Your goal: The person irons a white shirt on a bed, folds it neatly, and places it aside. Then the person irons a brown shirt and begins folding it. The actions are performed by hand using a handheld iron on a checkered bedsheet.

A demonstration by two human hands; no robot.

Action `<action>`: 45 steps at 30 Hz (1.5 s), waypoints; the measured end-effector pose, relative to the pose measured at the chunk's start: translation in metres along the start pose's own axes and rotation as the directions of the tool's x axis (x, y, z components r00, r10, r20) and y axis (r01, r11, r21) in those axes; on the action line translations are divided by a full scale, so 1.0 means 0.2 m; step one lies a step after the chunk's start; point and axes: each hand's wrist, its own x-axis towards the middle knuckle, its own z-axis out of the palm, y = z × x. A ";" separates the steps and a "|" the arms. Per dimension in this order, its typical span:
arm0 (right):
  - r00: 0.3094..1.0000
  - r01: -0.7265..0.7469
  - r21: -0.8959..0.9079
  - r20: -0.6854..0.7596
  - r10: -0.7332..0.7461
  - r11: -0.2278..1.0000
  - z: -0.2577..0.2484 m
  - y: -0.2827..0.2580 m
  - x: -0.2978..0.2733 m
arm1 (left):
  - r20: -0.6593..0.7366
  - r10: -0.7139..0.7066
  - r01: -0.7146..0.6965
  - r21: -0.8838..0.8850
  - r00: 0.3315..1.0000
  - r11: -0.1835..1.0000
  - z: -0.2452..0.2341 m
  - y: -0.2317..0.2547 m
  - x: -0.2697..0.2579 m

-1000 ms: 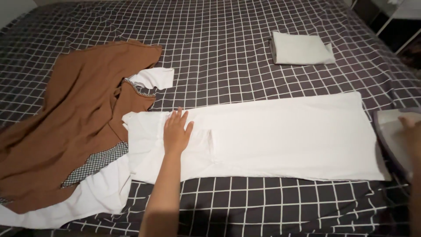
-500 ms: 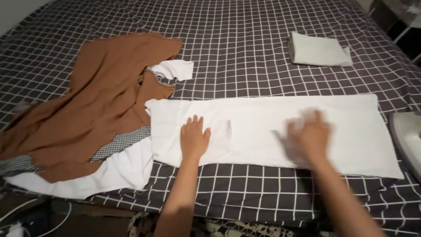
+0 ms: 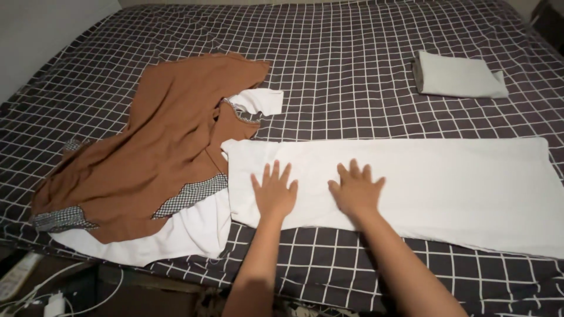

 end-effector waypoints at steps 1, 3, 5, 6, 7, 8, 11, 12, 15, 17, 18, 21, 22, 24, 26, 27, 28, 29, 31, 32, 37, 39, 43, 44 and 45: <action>1.000 0.000 -0.004 0.000 0.000 1.000 -0.02 0.03 -0.01 | 0.000 0.000 0.000 -0.004 1.000 1.000 -0.02 -0.01 0.01; 0.995 -0.007 0.023 0.101 0.005 1.000 -0.05 0.08 -0.03 | -0.101 -0.111 0.111 -0.002 0.989 0.994 -0.06 -0.04 0.03; 0.994 -0.007 0.030 0.110 0.004 1.000 -0.13 0.05 -0.10 | -0.118 -0.180 0.180 -0.008 0.977 0.984 -0.05 -0.11 0.08; 0.993 -0.010 0.043 0.119 0.005 0.999 -0.17 0.03 -0.13 | -0.135 -0.245 0.246 -0.010 0.960 0.969 -0.04 -0.15 0.12; 0.993 -0.008 0.040 0.118 0.003 0.999 -0.17 0.03 -0.13 | -0.135 -0.247 0.247 -0.013 0.960 0.969 -0.03 -0.18 0.15; 0.994 -0.010 0.033 0.112 0.006 0.999 -0.17 0.02 -0.14 | -0.171 -0.267 0.265 -0.036 0.949 0.964 -0.02 -0.21 0.19; 0.994 -0.007 0.026 0.105 0.005 1.000 -0.16 0.02 -0.13 | -0.266 -0.282 0.259 -0.118 0.922 0.959 0.03 -0.29 0.30; 0.995 -0.004 0.029 0.104 0.001 1.000 -0.16 0.03 -0.13 | -0.327 -0.278 0.232 -0.171 0.903 0.957 0.06 -0.32 0.33; 0.996 -0.003 0.050 0.087 -0.002 0.999 -0.14 0.04 -0.12 | -0.604 -0.334 0.225 -0.250 0.723 0.942 0.19 -0.43 0.57; 0.996 0.000 0.059 0.084 -0.005 0.998 -0.13 0.04 -0.10 | -0.616 -0.426 0.262 -0.342 0.663 0.902 0.12 -0.45 0.62; 0.997 0.002 0.068 0.081 -0.007 0.998 -0.12 0.05 -0.10 | -0.616 -0.514 0.289 -0.432 0.597 0.854 0.09 -0.46 0.64; 0.997 -0.004 0.094 0.079 -0.004 0.996 -0.13 0.04 -0.10 | -0.471 -0.591 0.421 -0.422 0.655 0.803 0.07 -0.59 0.76; 0.997 -0.008 0.093 0.080 0.001 0.996 -0.13 0.04 -0.09 | -0.469 -0.589 0.419 -0.422 0.658 0.804 0.09 -0.64 0.82; 0.997 -0.001 0.105 0.077 -0.007 0.995 -0.13 0.04 -0.08 | -0.307 -0.637 0.504 -0.414 0.707 0.758 0.12 -0.75 0.94; 0.997 -0.004 0.113 0.077 -0.004 0.994 -0.14 0.03 -0.07 | -0.311 -0.582 0.453 -0.399 0.751 0.797 0.18 -0.80 1.00; 0.997 -0.001 0.120 0.076 -0.008 0.993 -0.14 0.02 -0.07 | -0.314 -0.529 0.403 -0.387 0.788 0.829 0.21 -0.84 1.03; 0.997 -0.002 0.119 0.079 -0.007 0.993 -0.13 0.03 -0.06 | -0.311 -0.530 0.405 -0.386 0.789 0.829 0.16 -0.79 0.95; 0.998 -0.003 0.123 0.070 -0.006 0.992 -0.12 0.03 -0.05 | -0.352 -0.457 0.246 -0.503 0.817 0.828 0.11 -0.75 0.87; 0.998 -0.006 0.126 0.062 -0.001 0.992 -0.12 0.03 -0.04 | -0.401 -0.385 0.078 -0.602 0.831 0.795 0.14 -0.77 0.88; 0.998 -0.006 0.145 0.062 -0.003 0.989 -0.11 0.03 -0.03 | -0.348 -0.413 0.025 -0.738 0.842 0.674 0.21 -0.84 0.96; 0.998 -0.005 0.164 0.063 -0.005 0.987 -0.12 0.03 -0.04 | -0.207 -0.481 -0.072 -0.956 0.852 0.285 0.26 -1.00 0.94; 0.998 -0.006 0.171 0.056 -0.004 0.985 -0.13 0.02 -0.05 | -0.077 -0.604 -0.087 -0.996 0.793 0.013 0.39 -1.16 1.07; 0.998 -0.002 0.159 0.065 -0.008 0.987 -0.12 0.03 -0.04 | -0.188 -0.615 -0.031 -0.966 0.765 0.257 0.21 -0.96 0.85; 0.998 0.000 0.166 0.061 -0.010 0.986 -0.12 0.03 -0.04 | -0.212 -0.568 0.051 -0.910 0.795 0.412 0.16 -0.90 0.76; 0.998 0.002 0.175 0.059 -0.013 0.985 -0.12 0.03 -0.04 | -0.225 -0.517 0.125 -0.821 0.826 0.557 0.11 -0.85 0.66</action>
